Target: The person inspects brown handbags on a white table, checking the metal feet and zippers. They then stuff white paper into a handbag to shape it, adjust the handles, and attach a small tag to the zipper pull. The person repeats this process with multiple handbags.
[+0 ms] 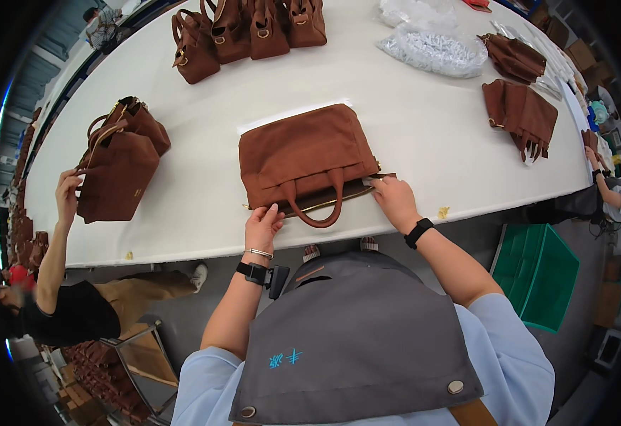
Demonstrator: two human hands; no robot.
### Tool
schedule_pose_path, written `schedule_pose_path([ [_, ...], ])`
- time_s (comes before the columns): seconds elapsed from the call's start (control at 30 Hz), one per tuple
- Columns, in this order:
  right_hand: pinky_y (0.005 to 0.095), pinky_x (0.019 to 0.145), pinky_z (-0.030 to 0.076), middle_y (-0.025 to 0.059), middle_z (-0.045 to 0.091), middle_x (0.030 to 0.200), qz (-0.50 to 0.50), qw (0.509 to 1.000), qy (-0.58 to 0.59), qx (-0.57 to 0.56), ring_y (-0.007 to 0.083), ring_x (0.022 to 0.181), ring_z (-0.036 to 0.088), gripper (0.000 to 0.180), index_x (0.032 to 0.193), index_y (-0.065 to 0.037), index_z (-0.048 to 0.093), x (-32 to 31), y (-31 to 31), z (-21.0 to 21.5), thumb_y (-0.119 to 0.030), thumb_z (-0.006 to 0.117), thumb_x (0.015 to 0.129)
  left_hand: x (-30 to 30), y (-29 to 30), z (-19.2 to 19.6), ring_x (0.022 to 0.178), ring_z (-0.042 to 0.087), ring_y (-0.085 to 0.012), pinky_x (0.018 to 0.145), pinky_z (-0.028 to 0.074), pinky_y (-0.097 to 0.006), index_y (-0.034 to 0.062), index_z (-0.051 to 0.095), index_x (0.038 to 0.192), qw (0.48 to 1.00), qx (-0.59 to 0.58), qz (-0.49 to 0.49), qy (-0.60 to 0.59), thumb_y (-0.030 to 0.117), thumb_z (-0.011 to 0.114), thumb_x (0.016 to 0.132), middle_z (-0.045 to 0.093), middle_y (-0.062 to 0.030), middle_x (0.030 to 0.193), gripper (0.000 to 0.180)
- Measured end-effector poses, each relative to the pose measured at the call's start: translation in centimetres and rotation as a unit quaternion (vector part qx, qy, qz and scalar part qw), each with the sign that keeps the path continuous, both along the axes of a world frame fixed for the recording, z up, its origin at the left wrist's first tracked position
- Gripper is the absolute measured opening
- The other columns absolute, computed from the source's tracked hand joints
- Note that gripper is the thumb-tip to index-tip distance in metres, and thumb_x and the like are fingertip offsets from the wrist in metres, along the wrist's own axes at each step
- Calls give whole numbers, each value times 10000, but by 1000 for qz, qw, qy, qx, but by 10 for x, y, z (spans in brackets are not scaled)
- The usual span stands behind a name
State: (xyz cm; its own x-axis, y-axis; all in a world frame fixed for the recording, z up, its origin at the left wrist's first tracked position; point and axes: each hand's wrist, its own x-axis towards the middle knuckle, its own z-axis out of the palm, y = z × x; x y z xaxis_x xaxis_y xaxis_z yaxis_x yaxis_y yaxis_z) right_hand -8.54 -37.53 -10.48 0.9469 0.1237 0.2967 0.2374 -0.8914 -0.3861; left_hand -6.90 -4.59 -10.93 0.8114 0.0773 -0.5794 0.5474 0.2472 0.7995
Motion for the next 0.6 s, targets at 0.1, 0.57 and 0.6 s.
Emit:
schedule_pose_path([
  [0.1, 450, 675, 511, 127, 628, 781, -10, 998, 52, 24, 329, 795, 627, 86, 891, -80, 628, 2, 4, -14, -154, 629, 847, 0, 6, -8, 899, 664, -186, 733, 541, -270, 43, 590, 1015, 998, -44, 5, -46, 162, 645, 953, 621, -34, 962, 145],
  [0.57, 381, 678, 533, 165, 698, 798, -160, 975, 66, 142, 319, 731, 674, 151, 866, -15, 710, 112, -205, 87, -143, 642, 823, -22, 16, 8, 534, 435, -55, 436, 325, -198, 61, 548, 1010, 994, 92, 18, -48, 111, 605, 944, 498, 20, 739, 100],
  [0.6, 380, 680, 534, 164, 701, 801, -173, 973, 53, 141, 314, 734, 679, 153, 873, -14, 713, 134, -231, 88, -143, 649, 820, -18, 8, 15, 523, 417, -47, 432, 309, -194, 67, 546, 1000, 992, 96, 36, -68, 106, 601, 947, 489, 26, 728, 86],
])
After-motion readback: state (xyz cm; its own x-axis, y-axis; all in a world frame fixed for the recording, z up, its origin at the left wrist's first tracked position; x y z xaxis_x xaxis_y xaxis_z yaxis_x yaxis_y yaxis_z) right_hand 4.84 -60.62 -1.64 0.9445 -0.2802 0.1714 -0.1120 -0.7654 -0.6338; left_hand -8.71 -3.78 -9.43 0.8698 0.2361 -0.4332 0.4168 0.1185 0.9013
